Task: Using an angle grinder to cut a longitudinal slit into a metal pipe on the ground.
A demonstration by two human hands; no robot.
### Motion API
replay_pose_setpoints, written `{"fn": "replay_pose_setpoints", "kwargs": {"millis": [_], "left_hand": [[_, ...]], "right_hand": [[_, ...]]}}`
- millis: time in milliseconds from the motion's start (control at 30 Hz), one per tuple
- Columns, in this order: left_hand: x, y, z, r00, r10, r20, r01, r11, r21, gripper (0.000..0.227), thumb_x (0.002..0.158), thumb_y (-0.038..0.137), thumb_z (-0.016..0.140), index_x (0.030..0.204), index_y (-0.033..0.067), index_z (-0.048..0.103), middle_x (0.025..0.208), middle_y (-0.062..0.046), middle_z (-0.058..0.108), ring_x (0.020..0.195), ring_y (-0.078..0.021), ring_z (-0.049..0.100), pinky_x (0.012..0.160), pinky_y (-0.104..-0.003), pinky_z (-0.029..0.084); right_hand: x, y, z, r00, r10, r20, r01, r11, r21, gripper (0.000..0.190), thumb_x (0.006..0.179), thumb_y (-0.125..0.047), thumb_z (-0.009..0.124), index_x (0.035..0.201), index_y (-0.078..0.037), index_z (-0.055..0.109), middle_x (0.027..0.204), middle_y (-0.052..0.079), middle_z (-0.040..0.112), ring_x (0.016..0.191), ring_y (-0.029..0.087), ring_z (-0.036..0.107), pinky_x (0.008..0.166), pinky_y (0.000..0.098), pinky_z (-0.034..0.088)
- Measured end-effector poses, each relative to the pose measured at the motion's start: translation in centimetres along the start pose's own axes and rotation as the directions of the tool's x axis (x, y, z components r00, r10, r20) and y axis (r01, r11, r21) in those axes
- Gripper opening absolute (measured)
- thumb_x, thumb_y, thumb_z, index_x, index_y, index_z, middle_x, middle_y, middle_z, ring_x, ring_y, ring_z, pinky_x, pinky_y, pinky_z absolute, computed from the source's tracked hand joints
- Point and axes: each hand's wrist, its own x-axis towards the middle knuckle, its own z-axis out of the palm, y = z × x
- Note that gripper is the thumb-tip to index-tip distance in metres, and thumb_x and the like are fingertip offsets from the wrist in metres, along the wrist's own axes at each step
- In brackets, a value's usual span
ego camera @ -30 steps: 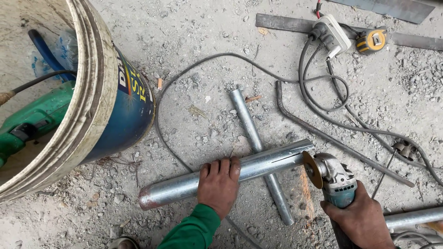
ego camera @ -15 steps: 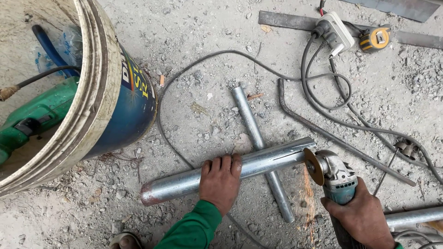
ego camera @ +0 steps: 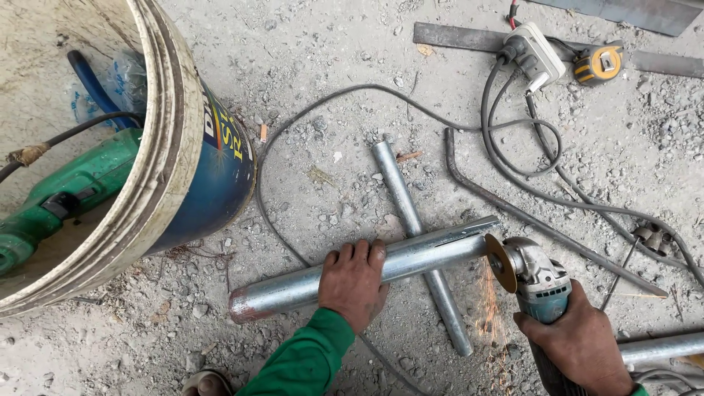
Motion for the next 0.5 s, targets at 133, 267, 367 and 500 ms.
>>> {"fn": "replay_pose_setpoints", "kwargs": {"millis": [133,267,367,500], "left_hand": [[0.1,-0.1,0.1,0.999,0.007,0.032,-0.007,1.000,0.009,0.070,0.076,0.053,0.080,0.129,0.0146,0.054,0.112,-0.009,0.060,0.098,-0.0316,0.059,0.079,-0.049,0.050],[0.1,-0.1,0.0,1.000,0.015,0.026,-0.015,1.000,0.024,0.070,0.077,0.053,0.080,0.129,0.0136,0.054,0.112,-0.009,0.060,0.097,-0.0314,0.059,0.078,-0.049,0.050],[0.1,-0.1,0.1,0.999,0.012,0.034,-0.012,1.000,0.008,0.070,0.077,0.053,0.081,0.128,0.0137,0.053,0.112,-0.010,0.060,0.098,-0.0316,0.059,0.079,-0.050,0.050],[0.1,-0.2,0.4,1.000,0.010,0.013,-0.010,1.000,0.006,0.070,0.074,0.051,0.082,0.126,0.0146,0.054,0.110,-0.010,0.059,0.096,-0.0318,0.058,0.078,-0.050,0.049]], "right_hand": [[-0.2,-0.5,-0.3,1.000,-0.026,-0.009,0.026,1.000,-0.012,0.067,0.072,-0.036,0.087,0.126,-0.010,0.058,0.106,0.020,0.082,0.096,0.037,0.078,0.090,0.0456,0.061],[0.3,-0.5,-0.1,0.997,-0.069,-0.029,0.070,0.997,0.027,0.065,0.070,-0.034,0.087,0.122,-0.006,0.059,0.103,0.020,0.081,0.091,0.037,0.077,0.084,0.0459,0.061],[0.3,-0.6,-0.2,0.999,-0.048,0.019,0.047,0.998,0.035,0.063,0.074,-0.032,0.087,0.123,-0.006,0.057,0.104,0.019,0.082,0.089,0.035,0.080,0.083,0.0437,0.065],[0.7,-0.3,0.3,0.999,-0.035,-0.009,0.035,0.999,-0.028,0.070,0.071,-0.039,0.087,0.126,-0.009,0.057,0.108,0.023,0.081,0.098,0.040,0.078,0.093,0.0467,0.060]]}}
